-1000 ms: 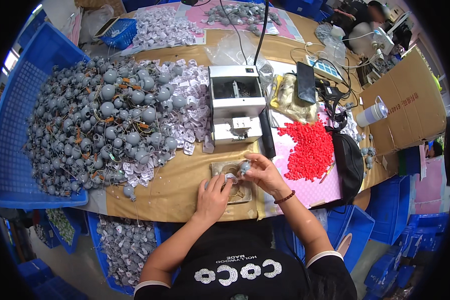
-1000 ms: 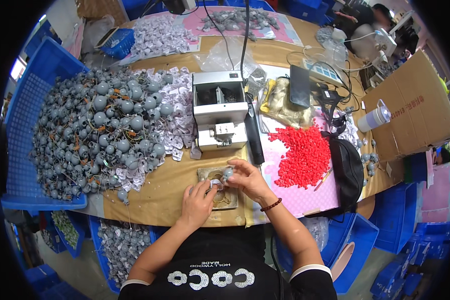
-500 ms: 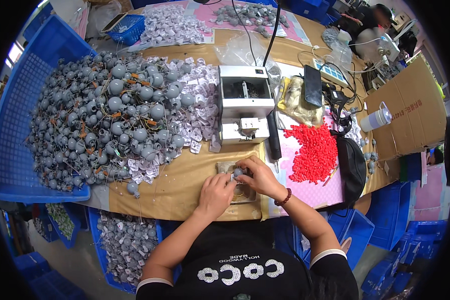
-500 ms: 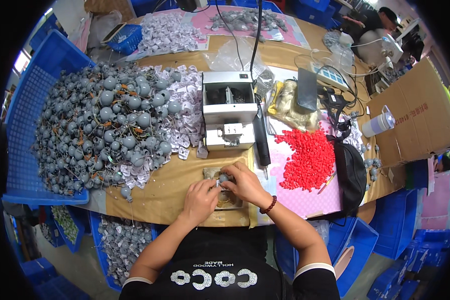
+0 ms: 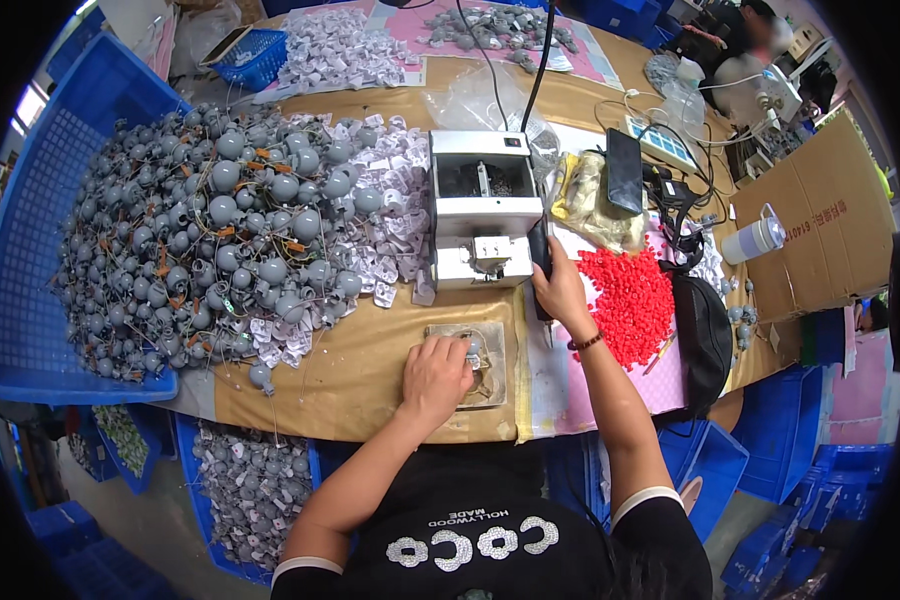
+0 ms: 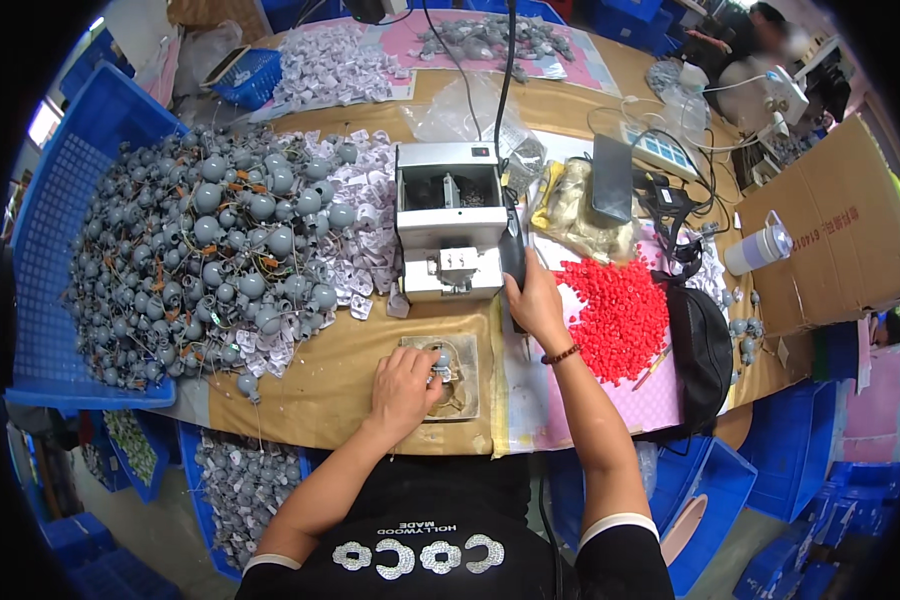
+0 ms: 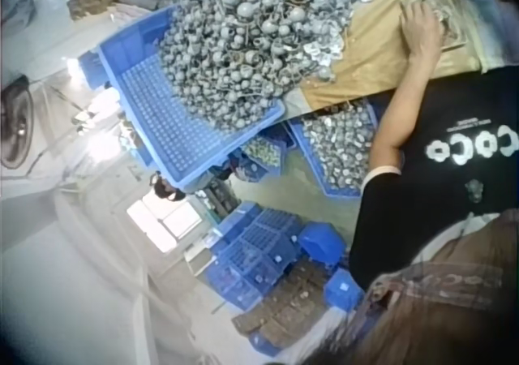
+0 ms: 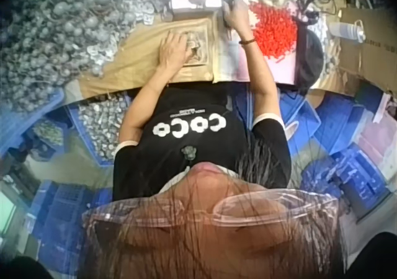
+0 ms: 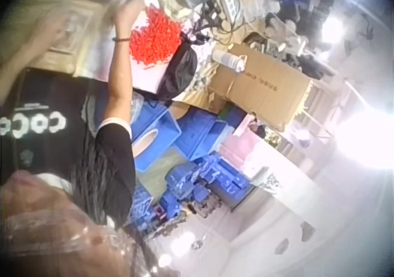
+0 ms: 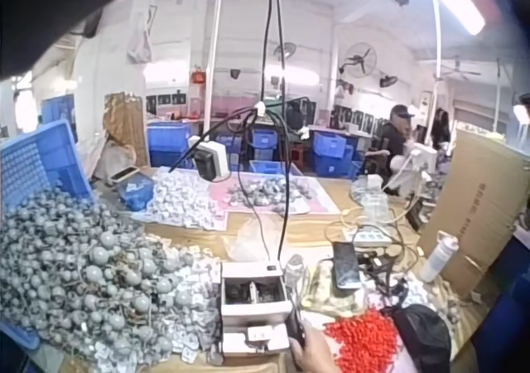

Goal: Assembling small plastic or mechanical components using a suspended electric screwdriver.

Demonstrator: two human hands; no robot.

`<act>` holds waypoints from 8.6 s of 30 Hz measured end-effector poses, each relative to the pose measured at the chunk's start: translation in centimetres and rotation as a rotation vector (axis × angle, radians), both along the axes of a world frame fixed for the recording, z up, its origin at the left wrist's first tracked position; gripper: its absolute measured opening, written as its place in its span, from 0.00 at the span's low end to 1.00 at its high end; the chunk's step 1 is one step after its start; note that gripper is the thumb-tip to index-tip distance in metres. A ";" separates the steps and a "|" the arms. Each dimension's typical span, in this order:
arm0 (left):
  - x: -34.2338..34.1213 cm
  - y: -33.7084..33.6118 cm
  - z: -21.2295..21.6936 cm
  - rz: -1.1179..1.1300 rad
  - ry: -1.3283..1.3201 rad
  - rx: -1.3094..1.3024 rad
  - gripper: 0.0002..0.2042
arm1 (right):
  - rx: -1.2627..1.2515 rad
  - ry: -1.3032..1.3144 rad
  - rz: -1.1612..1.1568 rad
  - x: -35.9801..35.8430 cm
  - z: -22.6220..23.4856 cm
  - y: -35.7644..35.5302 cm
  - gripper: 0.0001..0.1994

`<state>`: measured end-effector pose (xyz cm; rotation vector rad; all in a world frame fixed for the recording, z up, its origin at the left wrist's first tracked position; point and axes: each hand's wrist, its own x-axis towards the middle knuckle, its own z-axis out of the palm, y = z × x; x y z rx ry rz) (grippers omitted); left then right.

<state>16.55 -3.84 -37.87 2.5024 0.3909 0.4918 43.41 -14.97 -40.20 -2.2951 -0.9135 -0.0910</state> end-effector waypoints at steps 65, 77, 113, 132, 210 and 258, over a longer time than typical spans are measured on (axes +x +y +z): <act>-0.2 0.2 -0.9 0.059 -0.056 0.014 0.18 | 0.677 0.635 0.769 -12.7 7.7 1.5 0.38; -0.8 0.7 0.0 -0.016 -0.058 -0.127 0.23 | 0.628 0.445 0.864 -14.3 7.9 0.9 0.31; -2.9 0.6 0.6 0.059 -0.131 -0.140 0.17 | 0.532 0.489 0.406 -12.8 5.6 3.0 0.03; -65.7 -15.6 -12.3 1.367 0.622 -0.237 0.26 | -0.094 -0.026 0.406 4.3 -1.9 -13.5 0.11; -0.9 1.2 -1.6 -0.218 -0.033 -0.166 0.18 | 0.358 0.146 0.614 -12.4 2.6 -2.9 0.11; -3.5 35.0 31.0 0.569 0.359 0.278 0.22 | 0.390 0.219 0.359 -8.5 4.3 -6.6 0.07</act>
